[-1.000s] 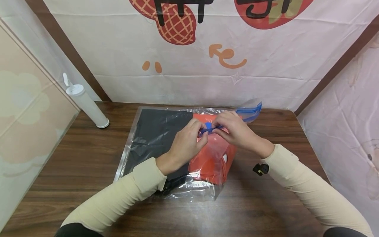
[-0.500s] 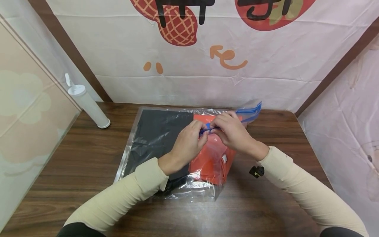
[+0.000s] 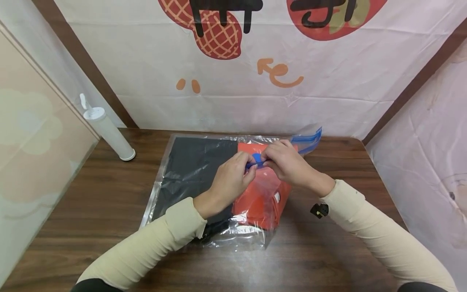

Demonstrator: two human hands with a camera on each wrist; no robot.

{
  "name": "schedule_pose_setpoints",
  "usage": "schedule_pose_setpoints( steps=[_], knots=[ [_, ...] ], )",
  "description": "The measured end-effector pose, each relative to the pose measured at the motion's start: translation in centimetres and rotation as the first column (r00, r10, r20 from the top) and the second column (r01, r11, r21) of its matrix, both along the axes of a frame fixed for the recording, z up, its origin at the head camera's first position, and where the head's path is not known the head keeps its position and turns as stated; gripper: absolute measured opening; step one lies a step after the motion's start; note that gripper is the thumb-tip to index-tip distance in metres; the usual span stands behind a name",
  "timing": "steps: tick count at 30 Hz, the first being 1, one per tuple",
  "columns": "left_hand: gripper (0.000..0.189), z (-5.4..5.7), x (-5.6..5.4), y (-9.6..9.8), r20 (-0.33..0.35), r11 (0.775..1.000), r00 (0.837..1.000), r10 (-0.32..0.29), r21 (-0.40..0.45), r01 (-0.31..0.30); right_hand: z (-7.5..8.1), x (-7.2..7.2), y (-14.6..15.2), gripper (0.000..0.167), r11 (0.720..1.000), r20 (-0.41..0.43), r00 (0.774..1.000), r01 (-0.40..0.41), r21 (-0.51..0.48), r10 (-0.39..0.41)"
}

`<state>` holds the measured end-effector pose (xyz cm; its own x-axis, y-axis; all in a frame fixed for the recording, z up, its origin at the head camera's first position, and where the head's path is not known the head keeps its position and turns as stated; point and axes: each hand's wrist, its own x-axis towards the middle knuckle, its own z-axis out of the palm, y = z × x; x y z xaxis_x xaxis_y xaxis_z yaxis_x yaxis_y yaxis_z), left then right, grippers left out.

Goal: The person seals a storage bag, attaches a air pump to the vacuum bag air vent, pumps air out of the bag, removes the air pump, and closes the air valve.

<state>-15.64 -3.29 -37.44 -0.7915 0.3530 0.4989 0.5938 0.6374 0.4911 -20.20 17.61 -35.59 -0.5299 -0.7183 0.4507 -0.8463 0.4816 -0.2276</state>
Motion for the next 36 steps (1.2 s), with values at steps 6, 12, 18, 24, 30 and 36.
schedule_pose_setpoints(
  steps=[6,12,18,24,30,36],
  knots=[
    [0.006,-0.3,0.0,-0.3,-0.014,1.000,1.000,0.015,-0.019,-0.015,0.1,-0.1,-0.1,0.012,0.999,0.033,0.999,0.006,0.031,-0.007],
    [0.007,-0.3,-0.3,-0.2,-0.015,0.999,1.000,0.027,-0.026,-0.028,0.7,-1.0,0.9,0.013,0.998,0.101,0.995,-0.001,0.063,-0.006],
    [0.007,-0.1,-0.5,0.1,-0.012,0.999,0.999,0.035,-0.032,-0.035,0.4,-1.4,1.3,0.012,0.999,0.057,0.998,-0.005,0.032,0.003],
    [0.007,-0.2,-0.8,0.4,-0.001,0.999,0.999,0.044,-0.032,-0.044,0.2,-1.8,1.4,0.012,0.999,0.018,1.000,0.005,0.043,-0.005],
    [0.006,-0.2,-1.4,0.5,0.014,0.996,0.997,0.069,-0.049,-0.069,0.8,-3.4,2.3,0.012,0.996,0.077,0.997,-0.017,0.082,0.010],
    [0.007,-0.1,-1.7,1.0,0.054,0.990,0.991,0.122,-0.073,-0.118,0.2,-4.6,3.1,0.012,0.994,0.095,0.995,-0.038,0.102,0.028]
  ],
)
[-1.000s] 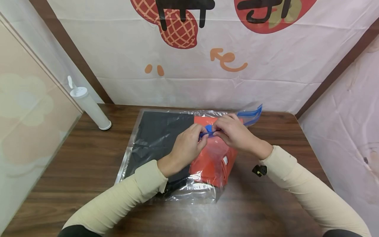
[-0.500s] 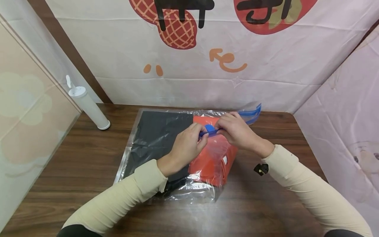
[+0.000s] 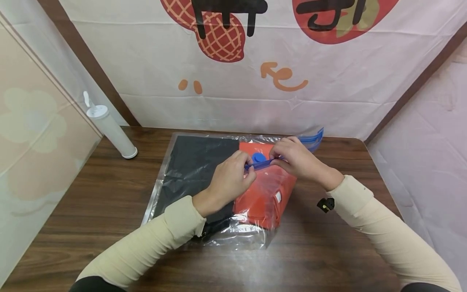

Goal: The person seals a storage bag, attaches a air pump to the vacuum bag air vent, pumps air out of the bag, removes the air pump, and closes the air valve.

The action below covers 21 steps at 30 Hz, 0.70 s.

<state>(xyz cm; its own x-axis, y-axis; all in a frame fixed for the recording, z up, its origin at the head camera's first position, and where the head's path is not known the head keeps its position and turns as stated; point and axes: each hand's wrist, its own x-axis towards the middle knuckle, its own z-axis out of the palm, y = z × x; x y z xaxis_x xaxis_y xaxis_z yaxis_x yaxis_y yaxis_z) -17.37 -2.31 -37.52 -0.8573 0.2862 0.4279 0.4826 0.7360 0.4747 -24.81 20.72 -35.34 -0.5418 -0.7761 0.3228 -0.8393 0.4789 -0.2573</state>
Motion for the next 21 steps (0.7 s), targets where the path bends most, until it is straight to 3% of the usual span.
schedule_pose_setpoints(
  steps=[10,21],
  knots=[
    [0.014,0.0,1.1,0.1,-0.005,0.999,1.000,-0.020,-0.027,0.019,-0.7,2.0,-1.0,0.010,1.000,-0.094,0.995,0.019,0.005,-0.018],
    [0.013,-0.4,2.3,-0.7,0.004,0.999,0.999,-0.033,-0.035,0.033,-0.5,2.8,-0.4,0.013,0.999,0.005,0.999,0.038,0.028,-0.038]
  ],
)
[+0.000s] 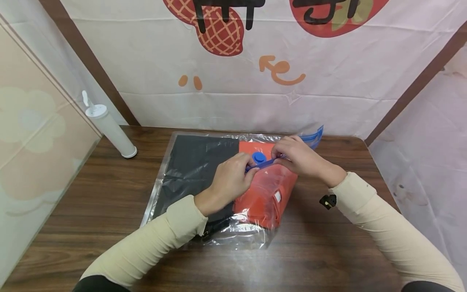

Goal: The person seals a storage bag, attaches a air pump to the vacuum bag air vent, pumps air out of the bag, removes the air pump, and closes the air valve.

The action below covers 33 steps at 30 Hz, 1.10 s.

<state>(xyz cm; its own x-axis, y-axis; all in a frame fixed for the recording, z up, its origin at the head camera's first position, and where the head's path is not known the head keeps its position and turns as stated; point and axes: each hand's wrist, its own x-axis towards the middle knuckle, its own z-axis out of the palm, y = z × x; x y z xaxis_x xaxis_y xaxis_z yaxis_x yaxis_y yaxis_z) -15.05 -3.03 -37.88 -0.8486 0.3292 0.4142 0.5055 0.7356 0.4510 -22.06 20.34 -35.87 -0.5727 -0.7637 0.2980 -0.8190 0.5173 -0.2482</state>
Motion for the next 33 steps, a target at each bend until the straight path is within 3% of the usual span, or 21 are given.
schedule_pose_setpoints(
  steps=[9,17,24,33],
  knots=[
    [0.014,0.0,-0.6,-0.1,-0.003,1.000,1.000,-0.004,0.003,0.004,-0.7,-0.4,-0.2,0.014,0.999,-0.070,0.997,-0.022,-0.036,0.019],
    [0.012,-0.3,-1.1,-0.5,0.006,1.000,1.000,-0.018,-0.012,0.018,-0.2,-1.3,0.6,0.013,1.000,0.045,0.999,0.009,-0.014,-0.009],
    [0.012,-0.3,-1.1,-0.6,-0.011,1.000,0.999,-0.030,0.004,0.030,-0.1,-1.3,1.0,0.007,0.999,0.078,0.997,0.029,-0.016,-0.028],
    [0.013,-0.3,-0.8,-0.9,-0.005,1.000,1.000,-0.024,0.006,0.024,-0.6,-0.6,0.4,0.013,0.997,-0.030,0.999,0.018,-0.076,-0.020]
  ],
)
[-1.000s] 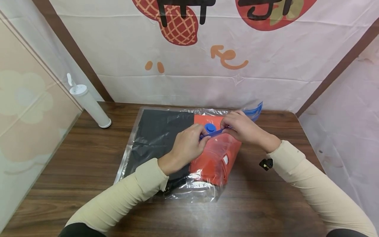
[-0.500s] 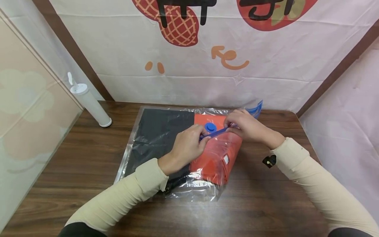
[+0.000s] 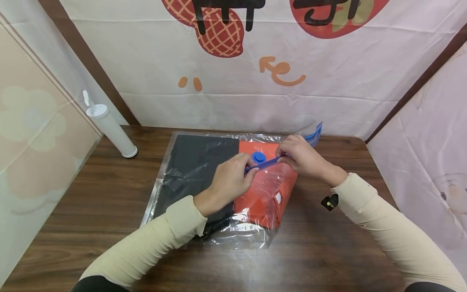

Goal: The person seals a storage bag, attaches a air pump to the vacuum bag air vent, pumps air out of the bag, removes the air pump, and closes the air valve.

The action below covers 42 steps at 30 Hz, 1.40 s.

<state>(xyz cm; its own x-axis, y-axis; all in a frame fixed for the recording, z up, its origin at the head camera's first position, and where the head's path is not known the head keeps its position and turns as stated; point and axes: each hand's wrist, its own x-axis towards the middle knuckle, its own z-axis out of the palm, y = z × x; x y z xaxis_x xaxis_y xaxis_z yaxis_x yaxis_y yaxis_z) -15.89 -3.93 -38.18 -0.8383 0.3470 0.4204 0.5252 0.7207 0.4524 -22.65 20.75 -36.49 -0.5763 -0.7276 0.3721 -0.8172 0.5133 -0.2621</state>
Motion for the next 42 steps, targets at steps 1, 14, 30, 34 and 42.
schedule_pose_setpoints(
  steps=[1,14,30,34,42],
  knots=[
    [0.013,0.0,0.0,0.0,-0.001,1.000,1.000,0.000,-0.004,0.000,-0.1,0.0,0.0,0.015,1.000,-0.012,1.000,0.004,-0.004,-0.004],
    [0.014,1.2,-1.2,2.2,0.071,0.963,0.996,0.045,-0.270,-0.024,-0.5,0.4,-0.8,0.014,0.999,-0.084,0.996,0.034,0.037,-0.031],
    [0.009,1.4,-2.0,2.8,0.131,0.961,0.991,0.024,-0.276,0.013,-0.3,-0.9,-0.3,0.012,0.994,-0.046,0.998,-0.028,0.110,0.033],
    [0.010,1.5,-2.0,2.9,0.126,0.949,0.990,0.066,-0.314,-0.023,-0.3,-0.8,-0.6,0.012,0.994,-0.076,0.996,-0.030,0.105,0.038],
    [0.011,1.2,-2.1,3.7,0.075,0.953,0.995,0.071,-0.299,-0.046,-0.4,-0.3,-1.0,0.007,0.994,-0.148,0.989,0.042,0.103,-0.026]
  ],
)
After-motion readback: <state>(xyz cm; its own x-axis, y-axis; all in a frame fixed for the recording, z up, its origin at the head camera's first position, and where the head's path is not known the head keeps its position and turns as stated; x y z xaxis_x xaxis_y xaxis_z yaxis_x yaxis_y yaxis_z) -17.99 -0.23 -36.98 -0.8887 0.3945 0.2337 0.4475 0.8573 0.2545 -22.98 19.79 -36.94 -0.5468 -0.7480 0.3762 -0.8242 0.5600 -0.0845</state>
